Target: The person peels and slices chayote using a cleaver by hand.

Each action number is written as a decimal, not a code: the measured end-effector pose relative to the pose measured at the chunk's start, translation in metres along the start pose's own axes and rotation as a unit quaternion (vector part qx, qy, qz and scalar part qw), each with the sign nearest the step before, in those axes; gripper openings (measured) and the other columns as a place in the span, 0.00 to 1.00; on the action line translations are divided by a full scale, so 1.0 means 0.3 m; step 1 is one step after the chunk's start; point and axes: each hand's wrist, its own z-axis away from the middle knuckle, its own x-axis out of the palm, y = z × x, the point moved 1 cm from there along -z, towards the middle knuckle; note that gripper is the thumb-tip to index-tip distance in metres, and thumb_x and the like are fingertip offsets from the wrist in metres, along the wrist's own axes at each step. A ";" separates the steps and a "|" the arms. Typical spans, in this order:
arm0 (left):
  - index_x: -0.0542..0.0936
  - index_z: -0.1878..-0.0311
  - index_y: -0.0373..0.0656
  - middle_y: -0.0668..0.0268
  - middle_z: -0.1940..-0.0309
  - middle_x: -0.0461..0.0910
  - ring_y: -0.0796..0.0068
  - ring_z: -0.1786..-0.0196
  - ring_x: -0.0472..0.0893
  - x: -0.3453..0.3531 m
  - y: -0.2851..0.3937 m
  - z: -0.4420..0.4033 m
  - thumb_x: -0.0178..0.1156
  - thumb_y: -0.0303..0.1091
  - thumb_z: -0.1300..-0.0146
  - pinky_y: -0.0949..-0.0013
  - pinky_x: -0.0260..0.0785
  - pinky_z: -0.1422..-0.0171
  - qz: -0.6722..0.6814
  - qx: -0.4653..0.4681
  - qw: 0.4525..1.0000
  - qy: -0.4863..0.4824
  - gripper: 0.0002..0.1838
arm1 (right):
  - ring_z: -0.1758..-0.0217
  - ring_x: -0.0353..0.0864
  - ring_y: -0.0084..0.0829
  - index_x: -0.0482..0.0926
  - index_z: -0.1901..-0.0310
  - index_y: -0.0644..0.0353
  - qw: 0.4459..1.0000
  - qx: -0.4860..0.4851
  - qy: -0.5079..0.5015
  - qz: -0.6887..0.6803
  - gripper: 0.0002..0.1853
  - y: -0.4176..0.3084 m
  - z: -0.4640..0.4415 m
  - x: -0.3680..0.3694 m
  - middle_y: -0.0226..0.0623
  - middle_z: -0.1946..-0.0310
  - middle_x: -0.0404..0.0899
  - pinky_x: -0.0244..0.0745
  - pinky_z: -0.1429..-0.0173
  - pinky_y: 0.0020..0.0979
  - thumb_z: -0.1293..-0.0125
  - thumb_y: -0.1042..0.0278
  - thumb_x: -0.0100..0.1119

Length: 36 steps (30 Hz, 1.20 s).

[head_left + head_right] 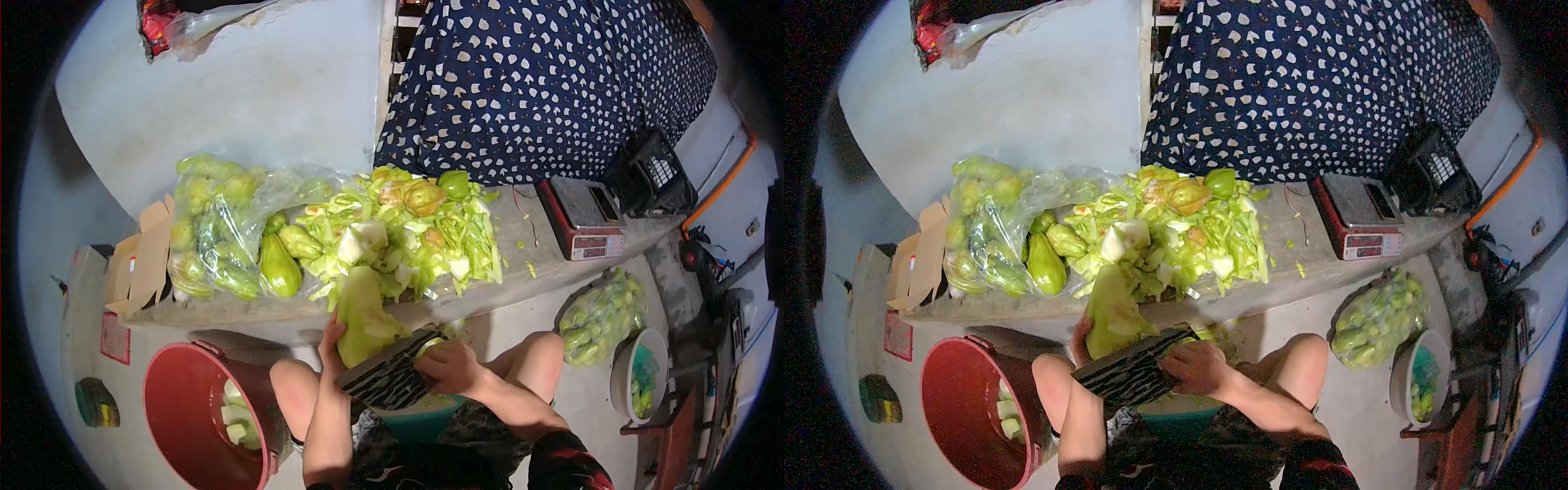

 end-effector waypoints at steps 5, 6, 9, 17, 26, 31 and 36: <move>0.60 0.30 0.37 0.51 0.41 0.71 0.57 0.42 0.76 -0.004 -0.012 -0.001 0.54 0.44 0.44 0.57 0.71 0.39 0.003 -0.005 1.000 0.006 0.39 | 0.60 0.79 0.48 0.77 0.54 0.54 0.991 0.128 0.000 0.029 0.28 0.059 -0.011 0.023 0.38 0.63 0.78 0.75 0.59 0.44 0.62 0.59 0.72; 0.60 0.30 0.37 0.51 0.41 0.71 0.57 0.42 0.76 -0.010 -0.013 -0.006 0.54 0.44 0.44 0.57 0.71 0.39 0.003 -0.004 1.000 0.003 0.39 | 0.59 0.79 0.48 0.77 0.55 0.54 0.990 0.139 0.000 0.029 0.27 0.062 -0.014 0.016 0.38 0.63 0.78 0.74 0.59 0.45 0.60 0.59 0.71; 0.60 0.30 0.36 0.51 0.41 0.72 0.57 0.42 0.76 -0.026 -0.018 -0.014 0.54 0.44 0.44 0.57 0.71 0.38 0.007 0.001 1.000 0.006 0.39 | 0.59 0.80 0.48 0.77 0.55 0.54 0.988 0.156 -0.003 0.011 0.24 0.068 -0.020 0.011 0.40 0.63 0.79 0.73 0.59 0.46 0.57 0.60 0.71; 0.59 0.30 0.33 0.50 0.41 0.72 0.57 0.41 0.76 0.018 0.007 0.002 0.52 0.38 0.46 0.57 0.70 0.37 0.030 0.002 0.999 -0.028 0.39 | 0.63 0.81 0.49 0.78 0.51 0.56 0.978 0.209 -0.012 0.002 0.24 0.050 -0.057 0.000 0.46 0.66 0.81 0.73 0.61 0.44 0.52 0.63 0.68; 0.61 0.30 0.33 0.50 0.41 0.72 0.58 0.42 0.76 -0.033 0.053 0.015 0.54 0.41 0.51 0.61 0.70 0.39 -0.076 -0.042 0.996 0.018 0.42 | 0.80 0.61 0.14 0.76 0.74 0.63 0.843 0.343 0.120 -0.395 0.10 0.138 0.004 -0.069 0.24 0.86 0.65 0.56 0.77 0.25 0.36 0.69 0.60; 0.62 0.31 0.33 0.50 0.42 0.73 0.58 0.43 0.77 0.002 0.077 0.018 0.55 0.42 0.54 0.62 0.71 0.40 -0.070 -0.065 0.995 0.025 0.43 | 0.84 0.60 0.12 0.74 0.78 0.60 0.853 0.340 0.113 -0.380 0.14 0.126 0.018 -0.083 0.20 0.88 0.65 0.52 0.79 0.23 0.34 0.68 0.61; 0.64 0.33 0.30 0.48 0.44 0.75 0.57 0.44 0.78 -0.057 0.081 0.018 0.57 0.41 0.59 0.63 0.69 0.38 -0.096 -0.135 0.983 -0.073 0.45 | 0.89 0.63 0.16 0.71 0.82 0.59 0.831 0.242 -0.064 -0.497 0.18 0.165 0.047 -0.070 0.23 0.91 0.67 0.54 0.83 0.25 0.35 0.66 0.63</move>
